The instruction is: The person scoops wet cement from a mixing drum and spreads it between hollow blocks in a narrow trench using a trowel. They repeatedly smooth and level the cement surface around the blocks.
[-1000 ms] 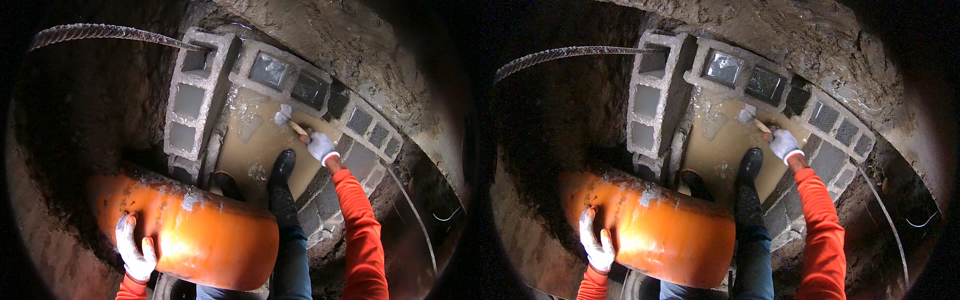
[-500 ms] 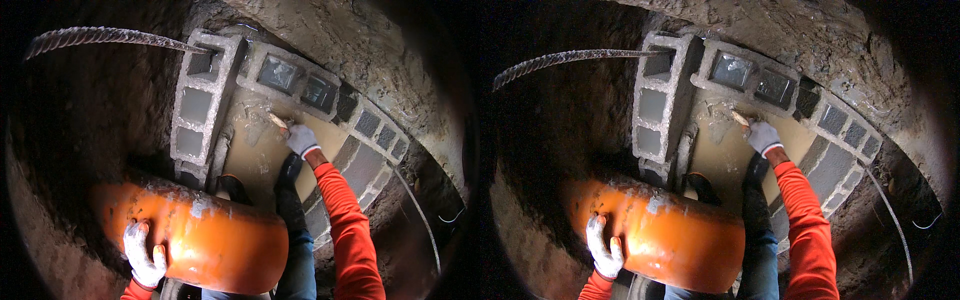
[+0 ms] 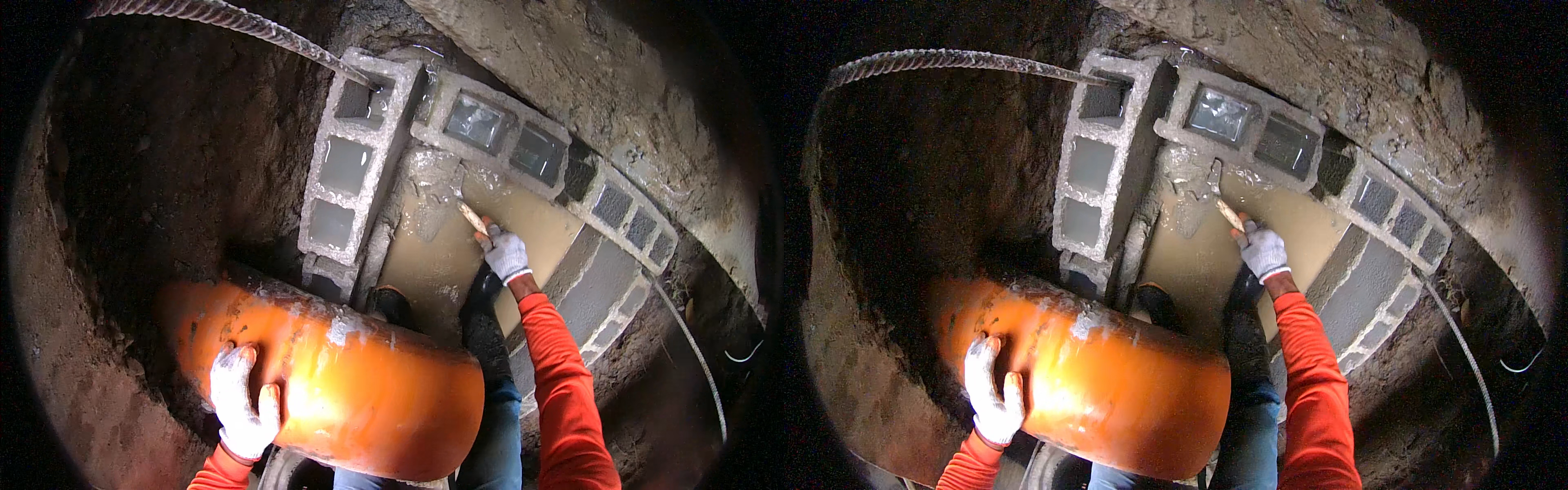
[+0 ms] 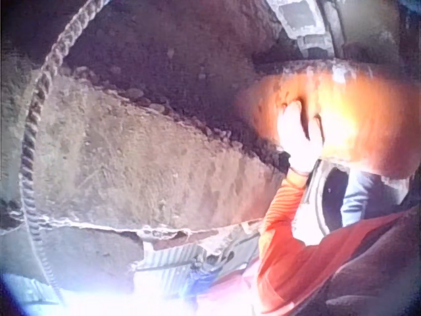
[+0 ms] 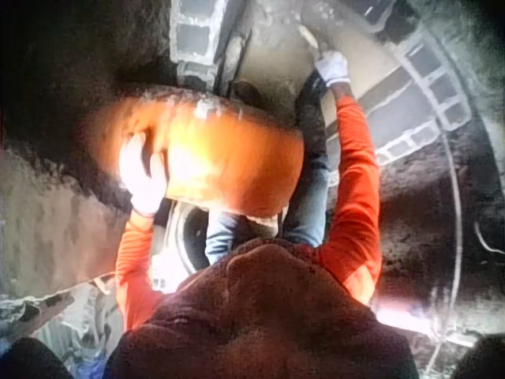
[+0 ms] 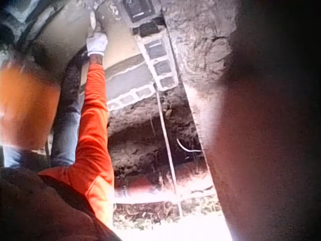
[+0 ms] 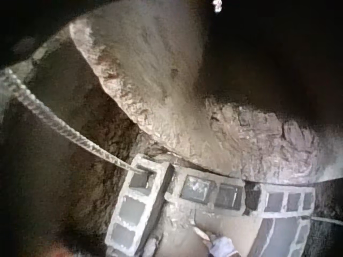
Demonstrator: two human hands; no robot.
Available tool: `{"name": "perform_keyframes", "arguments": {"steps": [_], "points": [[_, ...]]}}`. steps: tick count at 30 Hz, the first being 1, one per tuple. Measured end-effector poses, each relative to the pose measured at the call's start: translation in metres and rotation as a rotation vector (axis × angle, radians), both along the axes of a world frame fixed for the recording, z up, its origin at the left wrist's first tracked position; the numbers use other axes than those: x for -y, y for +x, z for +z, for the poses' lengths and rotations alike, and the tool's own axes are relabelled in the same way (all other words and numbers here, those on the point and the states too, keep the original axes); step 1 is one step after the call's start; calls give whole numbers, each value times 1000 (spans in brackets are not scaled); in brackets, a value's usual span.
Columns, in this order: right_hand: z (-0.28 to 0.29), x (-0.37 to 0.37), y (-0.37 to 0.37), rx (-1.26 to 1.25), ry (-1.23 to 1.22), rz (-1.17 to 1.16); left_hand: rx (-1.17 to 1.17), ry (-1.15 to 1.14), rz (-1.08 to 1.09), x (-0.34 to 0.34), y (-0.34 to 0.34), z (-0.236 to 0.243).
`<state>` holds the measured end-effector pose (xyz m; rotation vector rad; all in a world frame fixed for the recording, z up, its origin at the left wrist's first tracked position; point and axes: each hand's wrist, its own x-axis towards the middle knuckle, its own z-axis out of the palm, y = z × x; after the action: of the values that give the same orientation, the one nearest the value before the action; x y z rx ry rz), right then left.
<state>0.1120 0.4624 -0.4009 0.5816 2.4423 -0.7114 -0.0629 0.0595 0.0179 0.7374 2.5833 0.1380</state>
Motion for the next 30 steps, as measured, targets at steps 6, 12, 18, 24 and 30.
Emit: {"name": "perform_keyframes", "arguments": {"steps": [6, 12, 18, 24, 30], "points": [[26, -6, 18, 58, -15, -50, -41, 40, 3, -3, 0, -2], [106, -7, 64, -232, 78, -44, -74, 119, -2, -9, -4, 1], [234, -8, 64, -169, 31, -23, -106, 231, 80, 2, 1, 2], [361, -9, 0, -109, 23, -19, -156, 387, 154, 32, -2, 15], [413, 9, -123, -233, 185, 157, -96, 377, 174, 52, -2, 2]]}}
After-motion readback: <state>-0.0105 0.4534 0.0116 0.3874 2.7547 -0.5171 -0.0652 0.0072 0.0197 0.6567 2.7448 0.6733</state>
